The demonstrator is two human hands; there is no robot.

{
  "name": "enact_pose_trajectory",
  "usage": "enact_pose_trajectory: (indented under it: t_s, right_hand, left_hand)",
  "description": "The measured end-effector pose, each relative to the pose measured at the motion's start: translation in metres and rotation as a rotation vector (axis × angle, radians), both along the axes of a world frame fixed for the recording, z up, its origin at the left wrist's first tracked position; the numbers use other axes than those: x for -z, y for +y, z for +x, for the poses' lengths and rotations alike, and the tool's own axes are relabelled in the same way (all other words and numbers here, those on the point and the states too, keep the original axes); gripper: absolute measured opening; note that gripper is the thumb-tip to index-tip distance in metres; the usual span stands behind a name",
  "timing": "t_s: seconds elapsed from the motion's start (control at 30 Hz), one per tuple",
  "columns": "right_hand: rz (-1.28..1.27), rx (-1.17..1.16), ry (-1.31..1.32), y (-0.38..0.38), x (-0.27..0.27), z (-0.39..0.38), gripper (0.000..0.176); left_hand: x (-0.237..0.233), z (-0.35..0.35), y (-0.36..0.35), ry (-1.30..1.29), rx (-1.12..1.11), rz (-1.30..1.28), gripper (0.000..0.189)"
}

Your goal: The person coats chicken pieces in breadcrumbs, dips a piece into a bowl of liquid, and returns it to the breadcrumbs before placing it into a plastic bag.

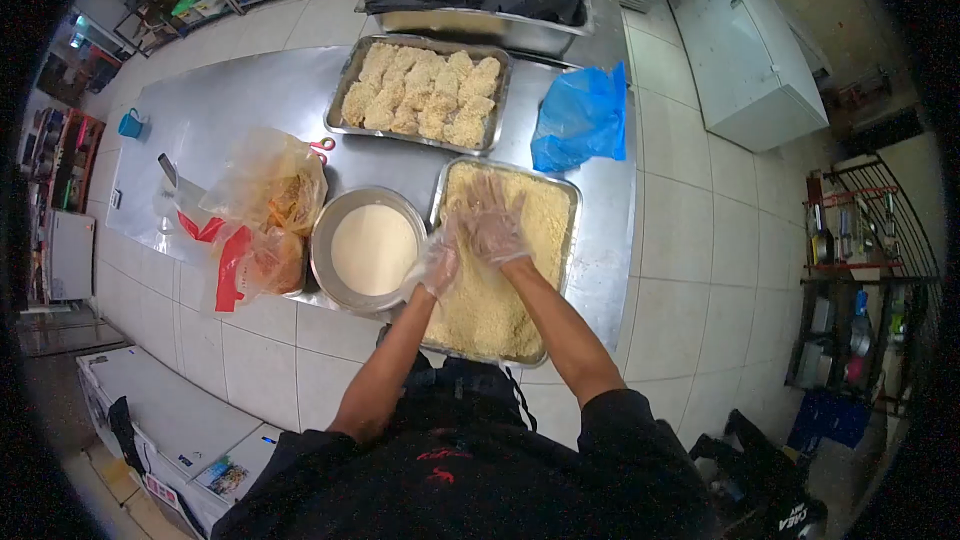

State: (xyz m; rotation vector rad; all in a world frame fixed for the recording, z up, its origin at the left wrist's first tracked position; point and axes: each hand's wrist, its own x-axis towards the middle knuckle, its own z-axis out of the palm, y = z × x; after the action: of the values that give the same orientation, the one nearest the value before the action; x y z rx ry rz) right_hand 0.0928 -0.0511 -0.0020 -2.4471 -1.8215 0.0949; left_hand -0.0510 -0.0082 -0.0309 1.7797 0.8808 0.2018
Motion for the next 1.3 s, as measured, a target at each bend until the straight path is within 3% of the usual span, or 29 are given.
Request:
enact_pose_trajectory:
  t_s: [0.07,0.2,0.27,0.33,0.4,0.47,0.5,0.57,0.67,0.77,0.83,0.9,0.97,1.07,1.1,1.17,1.2,1.23,1.3]
  right_hand:
    - [-0.055,-0.022,-0.055,0.007,0.013,-0.002,0.061]
    - [0.053,0.041,0.087,0.004,-0.001,-0.008,0.058]
    - [0.147,0.015,0.036,0.002,0.002,-0.002,0.057]
    - [0.257,0.043,0.105,-0.005,0.002,0.001,0.055]
    - [0.267,0.150,0.123,-0.020,0.000,0.003,0.056]
    - [0.186,0.342,0.079,-0.038,-0.011,0.009,0.060]
    - [-0.107,0.406,0.183,-0.047,-0.020,0.019,0.077]
    - [-0.149,0.388,0.545,-0.052,-0.030,0.027,0.080]
    - [-0.131,0.343,0.992,-0.053,-0.012,0.042,0.080]
    - [-0.144,0.322,1.364,-0.052,-0.017,0.043,0.077]
    - [-0.134,0.306,1.358,-0.048,-0.035,0.041,0.075]
    - [-0.094,0.268,1.108,-0.047,-0.049,0.042,0.073]
    - [-0.049,0.203,0.759,-0.048,-0.057,0.044,0.063]
    - [0.081,0.050,0.230,-0.057,-0.039,0.033,0.043]
    - [0.131,-0.008,0.049,-0.063,-0.031,0.025,0.036]
    - [-0.066,-0.149,0.103,-0.077,-0.059,-0.001,0.031]
    - [-0.165,-0.223,0.131,-0.080,-0.069,-0.007,0.029]
    - [-0.104,-0.180,0.164,-0.078,-0.067,-0.001,0.031]
    - [0.016,-0.095,0.242,-0.080,-0.056,0.014,0.033]
  left_hand:
    - [-0.008,0.000,0.005,0.066,0.043,0.064,0.051]
    - [-0.013,-0.011,-0.020,0.219,0.137,0.148,0.055]
    - [0.033,-0.001,-0.030,0.151,0.030,0.213,0.055]
    - [0.034,0.008,-0.043,0.105,-0.130,0.177,0.054]
    - [0.056,0.038,-0.065,-0.044,-0.518,0.352,0.055]
    - [0.043,0.039,-0.068,0.013,-0.596,0.144,0.061]
    - [-0.004,0.019,-0.053,0.133,-0.470,-0.150,0.068]
    - [-0.014,0.014,-0.039,0.182,-0.400,-0.491,0.076]
    - [0.039,0.038,-0.038,-0.043,-0.575,-0.674,0.079]
    - [0.028,0.042,-0.028,-0.254,-0.597,-0.899,0.082]
    - [-0.018,0.027,-0.023,-0.401,-0.529,-1.027,0.084]
    - [-0.031,0.024,-0.020,-0.399,-0.497,-1.045,0.086]
    - [-0.034,0.025,-0.018,-0.246,-0.524,-0.955,0.086]
    - [-0.104,0.015,-0.008,-0.199,-0.496,-1.002,0.077]
    - [-0.087,0.015,-0.005,-0.239,-0.440,-0.910,0.072]
    - [-0.019,0.022,0.006,-0.324,-0.331,-0.724,0.064]
    - [0.008,0.031,0.011,-0.222,-0.252,-0.569,0.060]
    - [0.033,0.040,0.019,-0.121,-0.177,-0.411,0.057]
    - [0.025,0.050,0.035,0.090,0.048,0.035,0.052]
